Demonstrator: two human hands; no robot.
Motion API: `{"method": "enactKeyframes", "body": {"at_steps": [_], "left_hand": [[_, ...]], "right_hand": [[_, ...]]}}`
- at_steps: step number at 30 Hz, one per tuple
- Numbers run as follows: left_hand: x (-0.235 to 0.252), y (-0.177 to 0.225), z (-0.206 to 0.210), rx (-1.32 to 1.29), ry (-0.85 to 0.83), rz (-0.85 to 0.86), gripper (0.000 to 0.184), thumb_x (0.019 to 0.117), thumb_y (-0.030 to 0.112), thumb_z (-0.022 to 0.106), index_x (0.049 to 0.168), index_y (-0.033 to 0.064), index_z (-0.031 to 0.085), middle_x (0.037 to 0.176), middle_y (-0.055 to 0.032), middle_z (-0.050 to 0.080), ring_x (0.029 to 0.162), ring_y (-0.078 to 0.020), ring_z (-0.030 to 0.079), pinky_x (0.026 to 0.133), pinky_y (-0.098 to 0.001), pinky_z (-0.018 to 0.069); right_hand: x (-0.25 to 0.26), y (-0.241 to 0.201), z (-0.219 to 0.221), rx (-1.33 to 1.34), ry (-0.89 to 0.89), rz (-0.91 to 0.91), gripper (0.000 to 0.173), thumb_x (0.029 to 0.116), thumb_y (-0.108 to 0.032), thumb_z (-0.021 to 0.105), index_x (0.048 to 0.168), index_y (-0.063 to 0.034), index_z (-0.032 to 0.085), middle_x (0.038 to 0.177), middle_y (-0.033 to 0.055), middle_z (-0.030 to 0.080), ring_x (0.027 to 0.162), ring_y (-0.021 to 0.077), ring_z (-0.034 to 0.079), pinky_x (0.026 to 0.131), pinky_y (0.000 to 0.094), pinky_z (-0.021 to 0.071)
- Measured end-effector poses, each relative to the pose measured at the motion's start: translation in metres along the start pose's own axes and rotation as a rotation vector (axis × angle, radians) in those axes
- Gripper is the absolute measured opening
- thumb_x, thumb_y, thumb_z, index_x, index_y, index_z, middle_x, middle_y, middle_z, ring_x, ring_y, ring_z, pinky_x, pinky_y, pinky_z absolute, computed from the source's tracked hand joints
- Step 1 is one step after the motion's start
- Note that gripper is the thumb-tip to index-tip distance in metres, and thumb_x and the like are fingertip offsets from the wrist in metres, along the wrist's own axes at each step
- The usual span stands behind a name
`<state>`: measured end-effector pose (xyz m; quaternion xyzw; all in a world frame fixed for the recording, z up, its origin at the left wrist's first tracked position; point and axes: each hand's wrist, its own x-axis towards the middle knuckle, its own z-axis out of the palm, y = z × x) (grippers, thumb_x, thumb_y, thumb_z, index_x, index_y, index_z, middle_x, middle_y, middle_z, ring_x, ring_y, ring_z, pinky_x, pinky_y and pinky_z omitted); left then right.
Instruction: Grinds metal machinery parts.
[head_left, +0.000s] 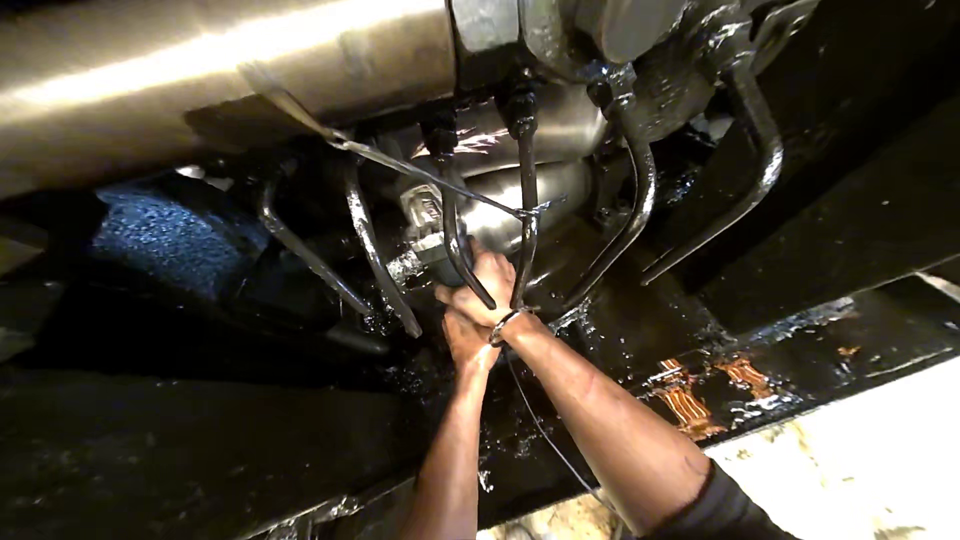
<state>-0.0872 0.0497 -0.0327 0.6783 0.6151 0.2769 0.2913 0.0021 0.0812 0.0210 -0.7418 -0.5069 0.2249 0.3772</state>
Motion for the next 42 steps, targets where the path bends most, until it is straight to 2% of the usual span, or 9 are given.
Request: {"method": "enactKeyframes", "body": {"at_steps": [4,7,9,13,21,28,32,38,42], "left_hand": [[-0.021,0.01,0.01,0.008,-0.045,-0.009,0.07,0.0766,0.035,0.085,0.133,0.0031,0.058,0.12,-0.0175,0.068,0.114,-0.0297,0.064,0.099,-0.0522,0.052],[-0.044,0.004,0.023,-0.134,-0.041,0.017,0.072,0.0698,0.03,0.088,0.13,0.0052,0.058,0.106,-0.01,0.072,0.101,-0.0206,0.069,0.091,-0.0455,0.0581],[-0.063,-0.004,0.03,-0.314,-0.032,0.05,0.08,0.065,0.028,0.092,0.132,0.0034,0.056,0.105,-0.0057,0.072,0.098,-0.0119,0.07,0.09,-0.0352,0.0603],[-0.097,-0.014,0.039,-0.419,-0.097,-0.001,0.088,0.0597,0.038,0.094,0.128,-0.0023,0.057,0.106,-0.0052,0.072,0.098,-0.0064,0.069,0.092,-0.0281,0.0593],[-0.131,-0.013,0.055,-0.388,-0.129,-0.129,0.087,0.0556,0.04,0.094,0.125,-0.002,0.06,0.104,-0.0043,0.073,0.097,-0.0076,0.07,0.092,-0.0298,0.0593],[-0.125,0.013,0.055,-0.373,-0.182,-0.332,0.071,0.0702,0.033,0.086,0.129,0.0026,0.061,0.113,-0.0069,0.071,0.106,-0.0124,0.068,0.098,-0.0343,0.0553],[-0.104,0.017,0.061,-0.412,-0.117,-0.36,0.072,0.0704,0.032,0.086,0.132,0.0048,0.059,0.116,-0.006,0.071,0.11,-0.0128,0.067,0.1,-0.0356,0.055],[-0.085,0.015,0.065,-0.414,-0.122,-0.418,0.075,0.0681,0.04,0.087,0.13,0.0068,0.061,0.116,-0.0069,0.071,0.11,-0.0168,0.067,0.1,-0.041,0.055],[-0.081,0.013,0.069,-0.488,-0.103,-0.418,0.081,0.0641,0.036,0.09,0.132,0.007,0.058,0.117,-0.0073,0.07,0.11,-0.0168,0.067,0.099,-0.0407,0.056]], "right_hand": [[-0.02,0.015,-0.022,0.124,-0.041,0.099,0.08,0.0637,-0.05,0.089,0.132,-0.0169,0.064,0.104,0.0114,0.074,0.097,0.029,0.072,0.083,0.0571,0.0586],[-0.047,0.03,-0.035,0.254,-0.068,0.171,0.092,0.0625,-0.047,0.091,0.144,-0.0191,0.059,0.115,0.0106,0.072,0.105,0.0268,0.07,0.09,0.0562,0.0577],[-0.063,0.041,-0.034,0.292,-0.07,0.143,0.077,0.0614,-0.045,0.091,0.13,-0.0201,0.066,0.102,0.0078,0.073,0.092,0.0251,0.071,0.077,0.0562,0.0588],[-0.08,0.065,-0.029,0.312,-0.124,0.144,0.064,0.059,-0.047,0.092,0.111,-0.0194,0.069,0.088,0.0014,0.073,0.079,0.0182,0.072,0.071,0.0495,0.0626],[-0.105,0.095,-0.033,0.549,-0.248,0.15,0.081,0.0658,-0.046,0.096,0.134,-0.0187,0.061,0.105,-0.0005,0.076,0.095,0.0128,0.074,0.088,0.0383,0.0652],[-0.079,0.089,-0.031,0.278,-0.331,0.204,0.079,0.061,-0.028,0.093,0.133,-0.016,0.061,0.102,0.0059,0.075,0.091,0.019,0.074,0.081,0.0466,0.0635],[-0.054,0.07,-0.03,0.023,-0.371,0.17,0.081,0.0617,-0.036,0.092,0.134,-0.017,0.061,0.102,0.0097,0.074,0.094,0.0262,0.073,0.083,0.0553,0.0602],[-0.033,0.062,-0.022,-0.078,-0.378,0.181,0.067,0.0624,-0.037,0.094,0.117,-0.0102,0.067,0.096,0.0127,0.074,0.09,0.03,0.072,0.081,0.0571,0.059],[-0.026,0.062,-0.019,-0.096,-0.386,0.192,0.076,0.063,-0.038,0.094,0.126,-0.0088,0.063,0.101,0.0151,0.073,0.094,0.0319,0.071,0.084,0.0567,0.0582]]}}
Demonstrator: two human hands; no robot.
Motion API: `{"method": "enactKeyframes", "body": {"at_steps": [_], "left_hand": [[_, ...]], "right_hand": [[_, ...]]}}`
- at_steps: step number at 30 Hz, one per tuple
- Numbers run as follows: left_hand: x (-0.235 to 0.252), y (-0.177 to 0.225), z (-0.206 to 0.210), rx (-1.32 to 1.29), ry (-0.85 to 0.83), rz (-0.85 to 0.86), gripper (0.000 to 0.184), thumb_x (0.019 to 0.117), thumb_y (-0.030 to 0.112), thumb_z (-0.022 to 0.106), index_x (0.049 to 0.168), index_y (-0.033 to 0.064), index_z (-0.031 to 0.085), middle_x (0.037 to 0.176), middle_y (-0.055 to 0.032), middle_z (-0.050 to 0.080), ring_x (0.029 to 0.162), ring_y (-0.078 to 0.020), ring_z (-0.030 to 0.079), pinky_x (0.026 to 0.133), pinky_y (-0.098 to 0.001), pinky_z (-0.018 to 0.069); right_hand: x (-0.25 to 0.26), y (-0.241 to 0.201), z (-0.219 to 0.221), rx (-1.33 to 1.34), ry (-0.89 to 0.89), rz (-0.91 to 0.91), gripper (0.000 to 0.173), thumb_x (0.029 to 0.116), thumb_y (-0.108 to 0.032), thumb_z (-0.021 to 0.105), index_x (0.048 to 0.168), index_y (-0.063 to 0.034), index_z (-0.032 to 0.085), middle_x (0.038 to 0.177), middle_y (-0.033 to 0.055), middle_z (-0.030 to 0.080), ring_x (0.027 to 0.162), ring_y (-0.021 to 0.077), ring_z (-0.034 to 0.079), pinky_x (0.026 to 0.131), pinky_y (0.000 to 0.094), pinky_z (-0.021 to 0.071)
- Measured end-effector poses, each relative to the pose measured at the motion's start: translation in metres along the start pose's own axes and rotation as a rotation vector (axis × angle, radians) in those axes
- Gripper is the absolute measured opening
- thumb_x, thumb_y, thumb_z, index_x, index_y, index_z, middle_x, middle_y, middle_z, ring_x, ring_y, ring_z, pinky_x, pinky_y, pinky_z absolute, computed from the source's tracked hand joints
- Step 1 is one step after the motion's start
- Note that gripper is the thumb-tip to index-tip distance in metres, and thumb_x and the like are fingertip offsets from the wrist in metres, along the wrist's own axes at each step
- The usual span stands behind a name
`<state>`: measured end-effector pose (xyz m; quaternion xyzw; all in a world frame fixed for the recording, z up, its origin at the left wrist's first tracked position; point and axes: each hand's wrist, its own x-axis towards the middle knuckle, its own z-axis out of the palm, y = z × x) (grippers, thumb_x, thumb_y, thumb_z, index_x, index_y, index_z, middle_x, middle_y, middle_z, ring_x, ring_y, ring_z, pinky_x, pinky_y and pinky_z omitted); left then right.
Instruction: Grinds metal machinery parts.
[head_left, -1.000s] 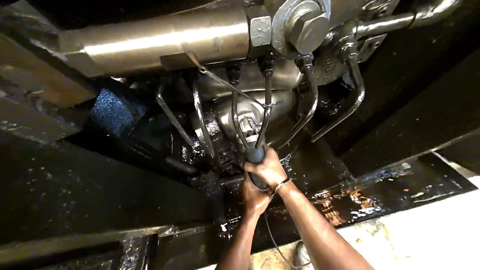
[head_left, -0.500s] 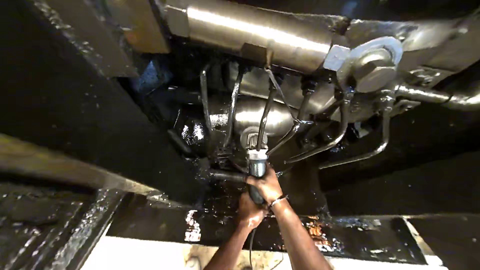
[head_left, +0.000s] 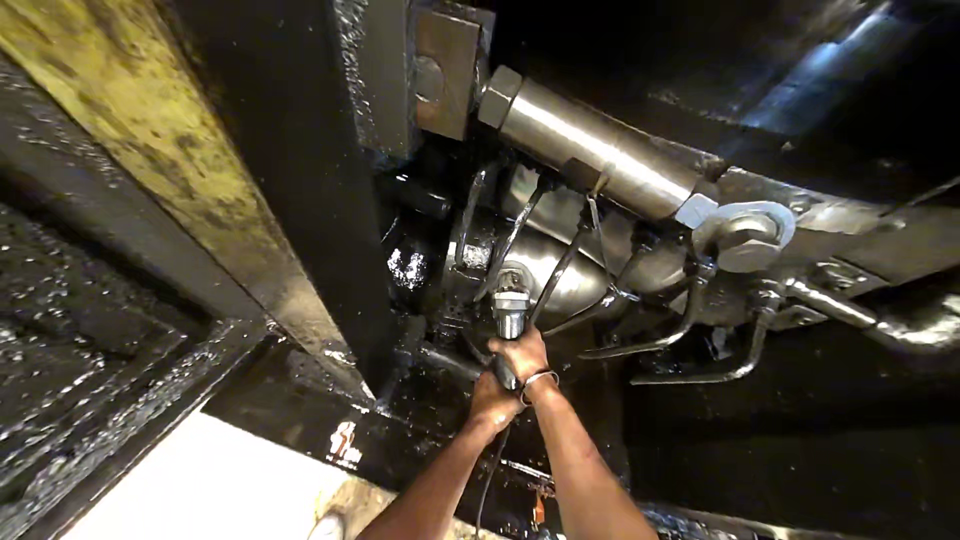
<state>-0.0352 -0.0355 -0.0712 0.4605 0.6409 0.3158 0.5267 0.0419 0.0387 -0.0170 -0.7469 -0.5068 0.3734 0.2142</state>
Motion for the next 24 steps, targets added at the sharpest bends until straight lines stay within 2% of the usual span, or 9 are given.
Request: {"method": "enactKeyframes", "body": {"at_steps": [11,16,20,24], "left_hand": [[0.0,0.007,0.005,0.078,0.048,-0.019,0.083,0.0672,0.036,0.088,0.138,0.0058,0.056,0.123,-0.0109,0.069,0.116,-0.0219,0.065,0.103,-0.0438,0.0533],[-0.002,0.011,0.002,0.133,0.013,-0.03,0.09,0.0658,0.036,0.089,0.141,0.0044,0.052,0.129,-0.0127,0.066,0.121,-0.0234,0.062,0.107,-0.0443,0.0501],[0.003,0.011,0.003,0.127,-0.016,-0.024,0.085,0.0669,0.04,0.087,0.138,0.0054,0.055,0.128,-0.0114,0.066,0.121,-0.0216,0.062,0.106,-0.0433,0.0502],[0.004,0.014,0.001,0.149,-0.051,-0.035,0.086,0.0647,0.044,0.088,0.135,0.0053,0.056,0.127,-0.0113,0.066,0.12,-0.0221,0.063,0.105,-0.0436,0.051]], "right_hand": [[0.007,-0.002,0.002,-0.01,0.033,0.048,0.072,0.062,-0.038,0.094,0.12,-0.006,0.066,0.102,0.016,0.073,0.097,0.0323,0.071,0.087,0.0561,0.0574],[0.004,-0.002,0.001,-0.032,0.021,0.054,0.073,0.0633,-0.037,0.094,0.124,-0.0074,0.066,0.106,0.0157,0.073,0.102,0.0318,0.07,0.091,0.0558,0.0563],[0.0,-0.01,-0.003,-0.082,0.034,0.072,0.076,0.067,-0.04,0.093,0.13,-0.0071,0.065,0.111,0.0166,0.073,0.107,0.032,0.07,0.095,0.0549,0.0554],[-0.004,-0.016,-0.007,-0.098,0.056,0.113,0.074,0.069,-0.041,0.092,0.127,-0.0051,0.065,0.111,0.0173,0.073,0.107,0.0318,0.07,0.095,0.054,0.0556]]}}
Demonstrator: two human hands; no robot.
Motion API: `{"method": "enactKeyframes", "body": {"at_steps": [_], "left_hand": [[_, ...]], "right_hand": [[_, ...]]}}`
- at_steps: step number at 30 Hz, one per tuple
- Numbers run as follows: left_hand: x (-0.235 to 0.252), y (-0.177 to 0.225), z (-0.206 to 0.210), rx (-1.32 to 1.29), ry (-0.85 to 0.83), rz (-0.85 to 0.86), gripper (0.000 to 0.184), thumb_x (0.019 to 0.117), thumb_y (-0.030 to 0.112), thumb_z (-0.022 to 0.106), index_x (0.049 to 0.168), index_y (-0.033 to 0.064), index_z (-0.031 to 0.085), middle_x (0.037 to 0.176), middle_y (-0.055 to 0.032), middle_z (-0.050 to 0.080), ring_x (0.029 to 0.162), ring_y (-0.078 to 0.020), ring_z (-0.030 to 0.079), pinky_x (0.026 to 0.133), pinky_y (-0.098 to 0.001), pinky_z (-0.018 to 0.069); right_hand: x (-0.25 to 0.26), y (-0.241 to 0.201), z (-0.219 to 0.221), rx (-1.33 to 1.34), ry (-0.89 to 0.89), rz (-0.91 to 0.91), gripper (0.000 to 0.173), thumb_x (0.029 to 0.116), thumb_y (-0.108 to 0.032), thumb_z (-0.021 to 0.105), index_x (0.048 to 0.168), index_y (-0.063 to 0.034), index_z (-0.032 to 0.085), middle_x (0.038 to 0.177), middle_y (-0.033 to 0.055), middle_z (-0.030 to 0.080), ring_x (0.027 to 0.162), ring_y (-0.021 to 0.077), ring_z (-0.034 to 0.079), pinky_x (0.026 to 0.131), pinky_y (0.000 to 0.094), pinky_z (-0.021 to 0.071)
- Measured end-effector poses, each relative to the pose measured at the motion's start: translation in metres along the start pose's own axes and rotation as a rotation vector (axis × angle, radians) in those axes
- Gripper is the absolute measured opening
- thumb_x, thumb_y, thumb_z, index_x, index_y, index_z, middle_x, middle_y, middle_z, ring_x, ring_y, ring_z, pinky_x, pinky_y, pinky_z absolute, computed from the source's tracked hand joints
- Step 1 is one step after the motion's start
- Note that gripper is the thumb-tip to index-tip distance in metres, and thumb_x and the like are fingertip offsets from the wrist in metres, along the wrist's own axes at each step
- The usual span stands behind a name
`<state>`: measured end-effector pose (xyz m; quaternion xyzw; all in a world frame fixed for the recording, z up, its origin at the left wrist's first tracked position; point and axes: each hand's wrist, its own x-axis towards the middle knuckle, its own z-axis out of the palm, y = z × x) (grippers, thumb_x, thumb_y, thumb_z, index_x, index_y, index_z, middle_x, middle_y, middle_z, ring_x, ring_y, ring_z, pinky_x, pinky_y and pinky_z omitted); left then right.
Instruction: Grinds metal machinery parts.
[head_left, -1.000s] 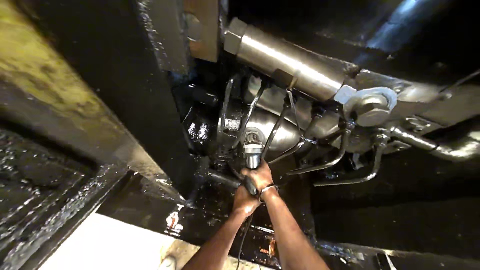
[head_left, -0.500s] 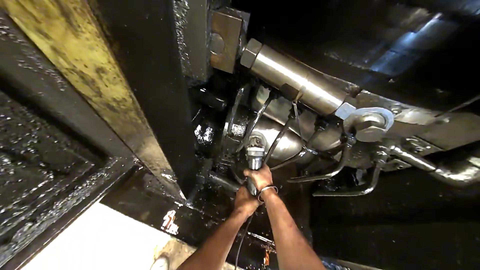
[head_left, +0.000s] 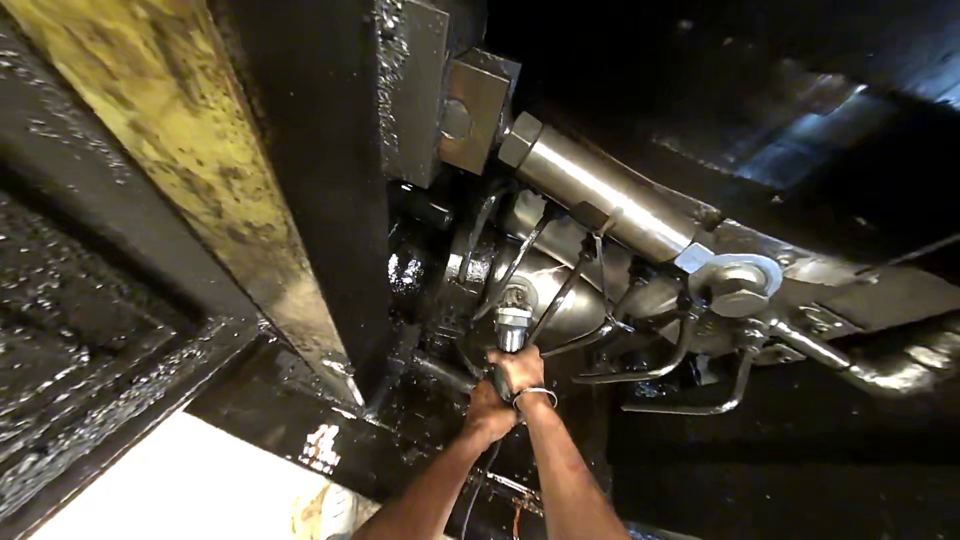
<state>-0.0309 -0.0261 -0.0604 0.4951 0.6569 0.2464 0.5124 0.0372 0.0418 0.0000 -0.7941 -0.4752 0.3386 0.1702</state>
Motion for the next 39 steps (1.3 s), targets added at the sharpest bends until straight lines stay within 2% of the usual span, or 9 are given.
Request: {"method": "enactKeyframes", "body": {"at_steps": [4,6,10,13,18,25,34,36,39], "left_hand": [[0.002,-0.001,0.005,-0.062,-0.004,-0.021,0.085,0.065,0.041,0.088,0.134,0.0036,0.056,0.124,-0.0123,0.067,0.117,-0.0227,0.064,0.102,-0.0444,0.0527],[0.0,-0.001,0.005,-0.165,0.017,-0.004,0.078,0.0655,0.035,0.089,0.13,0.0052,0.059,0.117,-0.0098,0.07,0.11,-0.0197,0.067,0.098,-0.0428,0.0551],[0.002,-0.008,0.002,-0.285,-0.008,0.025,0.066,0.0676,0.025,0.088,0.124,0.0052,0.061,0.111,-0.0085,0.07,0.103,-0.0166,0.068,0.092,-0.0392,0.0578],[-0.003,-0.011,-0.005,-0.346,-0.038,0.014,0.072,0.07,0.02,0.087,0.132,0.0035,0.055,0.118,-0.0105,0.067,0.109,-0.0168,0.066,0.096,-0.038,0.0562],[-0.001,-0.025,0.005,-0.38,-0.049,-0.036,0.088,0.0727,0.024,0.087,0.145,0.005,0.042,0.131,-0.0123,0.062,0.12,-0.0179,0.062,0.101,-0.0389,0.0542],[-0.003,-0.018,-0.002,-0.42,-0.057,0.043,0.07,0.0744,0.021,0.086,0.134,0.0045,0.054,0.122,-0.009,0.067,0.113,-0.014,0.065,0.098,-0.0349,0.0557],[0.003,-0.02,-0.001,-0.492,-0.079,0.022,0.077,0.077,0.015,0.084,0.142,0.0023,0.045,0.127,-0.0123,0.063,0.116,-0.0158,0.063,0.098,-0.0359,0.0558],[0.002,-0.019,-0.001,-0.551,-0.072,0.051,0.072,0.0778,0.01,0.083,0.14,0.0009,0.047,0.124,-0.0123,0.066,0.113,-0.0155,0.065,0.096,-0.0355,0.0575],[0.0,-0.018,-0.001,-0.526,-0.081,0.049,0.072,0.0782,0.011,0.083,0.14,0.0012,0.047,0.126,-0.012,0.065,0.115,-0.0153,0.064,0.098,-0.0349,0.0563]], "right_hand": [[0.0,0.001,-0.001,-0.045,-0.005,-0.01,0.076,0.0681,-0.044,0.092,0.13,-0.0079,0.064,0.112,0.0157,0.073,0.108,0.0312,0.069,0.096,0.0537,0.0553],[0.001,0.0,0.003,-0.089,-0.007,-0.058,0.083,0.0665,-0.046,0.09,0.137,-0.0121,0.062,0.115,0.0144,0.073,0.11,0.03,0.07,0.096,0.0536,0.0561],[-0.002,-0.006,0.008,-0.212,-0.011,-0.065,0.097,0.0693,-0.055,0.086,0.149,-0.012,0.052,0.123,0.0183,0.07,0.115,0.0336,0.068,0.099,0.0548,0.0547],[-0.004,-0.008,0.014,-0.239,0.005,-0.062,0.099,0.069,-0.058,0.084,0.151,-0.014,0.051,0.121,0.0175,0.071,0.114,0.0331,0.069,0.097,0.0542,0.056],[-0.005,-0.002,0.018,-0.277,-0.017,-0.037,0.103,0.0687,-0.06,0.084,0.154,-0.0152,0.047,0.127,0.0187,0.068,0.116,0.0337,0.068,0.098,0.0547,0.056],[-0.008,-0.01,0.012,-0.3,-0.009,-0.047,0.102,0.0707,-0.061,0.082,0.154,-0.0142,0.046,0.121,0.0176,0.071,0.114,0.0332,0.069,0.097,0.0543,0.0559],[-0.009,-0.016,0.011,-0.343,-0.016,-0.029,0.107,0.0736,-0.066,0.078,0.159,-0.0141,0.039,0.129,0.0214,0.066,0.119,0.0355,0.066,0.099,0.0537,0.0545],[-0.009,-0.018,0.01,-0.338,-0.034,-0.029,0.11,0.0745,-0.064,0.08,0.161,-0.0139,0.035,0.134,0.0224,0.064,0.123,0.0363,0.064,0.103,0.0537,0.0526],[-0.009,-0.016,0.009,-0.34,-0.044,-0.021,0.11,0.0748,-0.065,0.079,0.161,-0.013,0.035,0.131,0.0219,0.065,0.12,0.0364,0.065,0.1,0.0549,0.0539]]}}
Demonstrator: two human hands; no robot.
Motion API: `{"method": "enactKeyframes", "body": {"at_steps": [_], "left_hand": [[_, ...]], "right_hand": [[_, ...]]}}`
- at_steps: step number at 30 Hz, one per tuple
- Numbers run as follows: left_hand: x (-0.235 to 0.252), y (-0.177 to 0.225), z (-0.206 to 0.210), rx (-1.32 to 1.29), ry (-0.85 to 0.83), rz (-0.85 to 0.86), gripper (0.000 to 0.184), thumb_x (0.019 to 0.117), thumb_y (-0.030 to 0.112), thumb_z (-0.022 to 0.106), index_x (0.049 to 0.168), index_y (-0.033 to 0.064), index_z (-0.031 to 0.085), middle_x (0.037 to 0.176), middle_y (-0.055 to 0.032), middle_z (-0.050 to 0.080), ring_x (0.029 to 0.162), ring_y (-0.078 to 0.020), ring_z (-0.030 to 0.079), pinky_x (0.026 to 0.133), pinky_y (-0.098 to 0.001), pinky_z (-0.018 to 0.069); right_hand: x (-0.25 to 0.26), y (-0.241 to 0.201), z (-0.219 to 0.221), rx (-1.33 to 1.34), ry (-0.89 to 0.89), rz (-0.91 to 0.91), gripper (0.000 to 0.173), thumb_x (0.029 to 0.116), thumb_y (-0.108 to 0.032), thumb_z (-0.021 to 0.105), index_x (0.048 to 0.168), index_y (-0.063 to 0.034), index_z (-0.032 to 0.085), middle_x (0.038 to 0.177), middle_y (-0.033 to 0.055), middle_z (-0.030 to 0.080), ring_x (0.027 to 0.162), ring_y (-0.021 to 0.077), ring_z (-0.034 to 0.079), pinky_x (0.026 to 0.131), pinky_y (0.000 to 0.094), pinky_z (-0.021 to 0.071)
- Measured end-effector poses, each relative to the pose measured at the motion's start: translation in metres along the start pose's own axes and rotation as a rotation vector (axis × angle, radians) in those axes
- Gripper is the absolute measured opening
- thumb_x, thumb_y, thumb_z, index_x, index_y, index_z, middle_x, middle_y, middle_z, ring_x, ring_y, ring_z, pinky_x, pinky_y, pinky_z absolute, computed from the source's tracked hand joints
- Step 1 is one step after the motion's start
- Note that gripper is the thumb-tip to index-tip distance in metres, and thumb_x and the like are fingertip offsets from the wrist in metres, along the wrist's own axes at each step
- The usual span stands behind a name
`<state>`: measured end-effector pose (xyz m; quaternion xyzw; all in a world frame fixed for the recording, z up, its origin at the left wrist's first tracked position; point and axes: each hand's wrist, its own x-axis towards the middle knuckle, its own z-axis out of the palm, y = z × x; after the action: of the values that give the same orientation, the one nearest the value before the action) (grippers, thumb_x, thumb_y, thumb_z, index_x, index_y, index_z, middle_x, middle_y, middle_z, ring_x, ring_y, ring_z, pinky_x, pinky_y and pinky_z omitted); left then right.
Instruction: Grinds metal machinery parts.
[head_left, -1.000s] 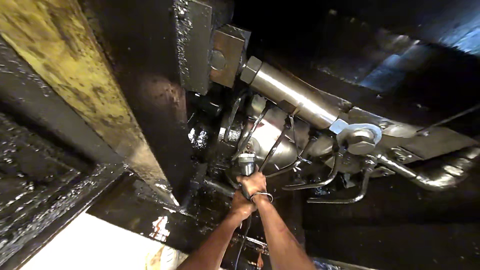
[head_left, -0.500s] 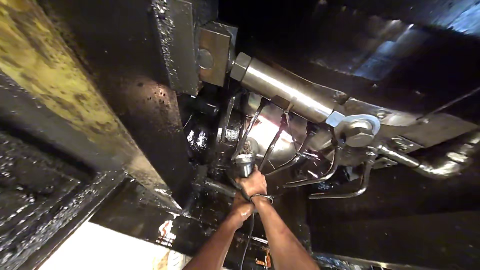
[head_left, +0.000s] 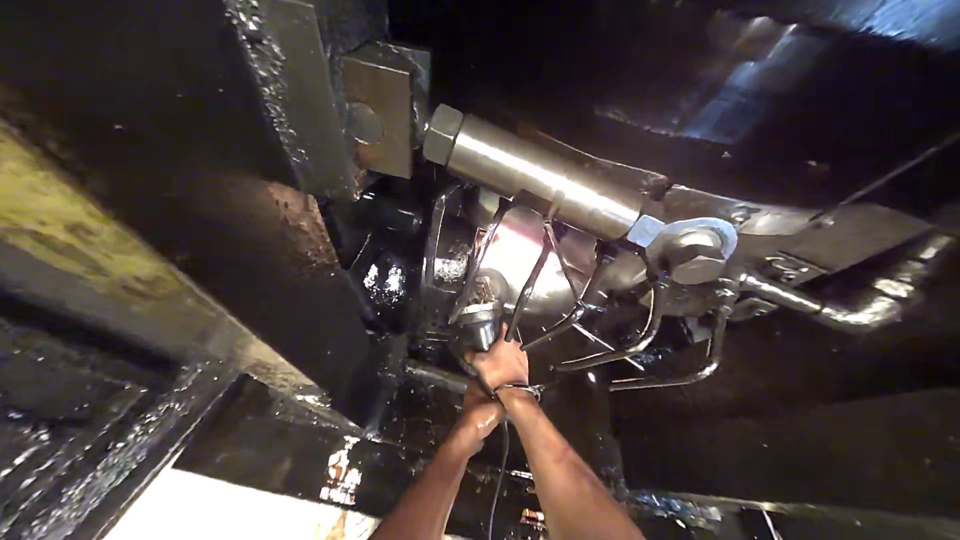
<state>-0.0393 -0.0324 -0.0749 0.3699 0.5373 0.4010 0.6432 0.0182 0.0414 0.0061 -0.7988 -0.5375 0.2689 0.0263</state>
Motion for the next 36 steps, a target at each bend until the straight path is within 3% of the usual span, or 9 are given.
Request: {"method": "enactKeyframes", "body": {"at_steps": [4,7,10,14,20,26,31,36], "left_hand": [[0.004,-0.004,0.001,-0.002,-0.006,0.019,0.07,0.076,0.011,0.084,0.137,0.0016,0.051,0.122,-0.0117,0.067,0.111,-0.0157,0.066,0.095,-0.0356,0.058],[0.005,0.0,0.006,0.034,-0.019,0.018,0.068,0.0756,0.014,0.085,0.135,0.0018,0.053,0.121,-0.0109,0.068,0.111,-0.0154,0.067,0.095,-0.0359,0.058],[0.004,0.002,0.013,0.082,-0.03,0.006,0.067,0.0753,0.016,0.086,0.133,0.0024,0.055,0.12,-0.0098,0.068,0.11,-0.0148,0.067,0.095,-0.0357,0.0581],[0.003,-0.005,0.019,0.033,-0.006,0.005,0.074,0.0744,0.014,0.086,0.138,0.002,0.049,0.123,-0.0108,0.066,0.113,-0.0154,0.066,0.096,-0.0355,0.0576],[0.001,-0.001,0.017,0.048,0.004,0.01,0.072,0.0753,0.016,0.085,0.137,0.0021,0.051,0.123,-0.0101,0.067,0.113,-0.0142,0.065,0.097,-0.0343,0.0568],[0.0,-0.001,0.024,-0.063,0.045,0.001,0.076,0.074,0.013,0.085,0.139,0.001,0.047,0.123,-0.0113,0.066,0.113,-0.0144,0.065,0.096,-0.0339,0.0572],[-0.003,-0.002,0.013,-0.132,0.025,-0.018,0.078,0.0755,0.008,0.083,0.141,0.0015,0.043,0.122,-0.0111,0.066,0.109,-0.0139,0.067,0.092,-0.0333,0.0587],[-0.004,0.005,0.012,-0.164,0.004,-0.03,0.075,0.0796,0.008,0.081,0.143,0.0008,0.041,0.124,-0.0128,0.064,0.11,-0.0151,0.066,0.093,-0.0336,0.058]], "right_hand": [[-0.004,0.001,-0.004,0.075,-0.015,0.062,0.097,0.0743,-0.064,0.08,0.148,-0.0076,0.052,0.132,0.021,0.066,0.123,0.0367,0.064,0.101,0.0575,0.0522],[-0.007,0.003,-0.013,0.104,-0.035,0.103,0.101,0.0779,-0.062,0.079,0.154,-0.0055,0.043,0.144,0.0242,0.057,0.134,0.0384,0.056,0.108,0.0588,0.0476],[-0.004,0.013,-0.013,0.086,0.018,0.051,0.104,0.0779,-0.063,0.078,0.158,-0.0103,0.039,0.143,0.0212,0.059,0.13,0.0351,0.06,0.108,0.0543,0.0488],[-0.004,0.014,-0.014,0.078,0.032,0.023,0.103,0.0752,-0.063,0.08,0.157,-0.0123,0.043,0.135,0.0209,0.064,0.125,0.0345,0.064,0.104,0.0543,0.0519],[-0.006,0.012,-0.013,0.087,0.013,0.021,0.102,0.0752,-0.059,0.081,0.157,-0.0137,0.042,0.139,0.0206,0.062,0.127,0.0347,0.062,0.105,0.055,0.0508],[-0.006,0.007,-0.018,0.038,-0.039,-0.006,0.095,0.0762,-0.061,0.081,0.15,-0.0086,0.049,0.134,0.0217,0.064,0.127,0.0366,0.062,0.105,0.0575,0.0504],[-0.003,0.003,-0.007,-0.019,-0.009,-0.052,0.102,0.0746,-0.061,0.08,0.157,-0.014,0.041,0.132,0.0217,0.065,0.12,0.0393,0.065,0.097,0.0595,0.0546],[-0.006,-0.003,-0.01,-0.087,-0.027,-0.023,0.109,0.0811,-0.067,0.074,0.164,-0.0128,0.028,0.146,0.025,0.055,0.13,0.0394,0.059,0.105,0.0547,0.0506]]}}
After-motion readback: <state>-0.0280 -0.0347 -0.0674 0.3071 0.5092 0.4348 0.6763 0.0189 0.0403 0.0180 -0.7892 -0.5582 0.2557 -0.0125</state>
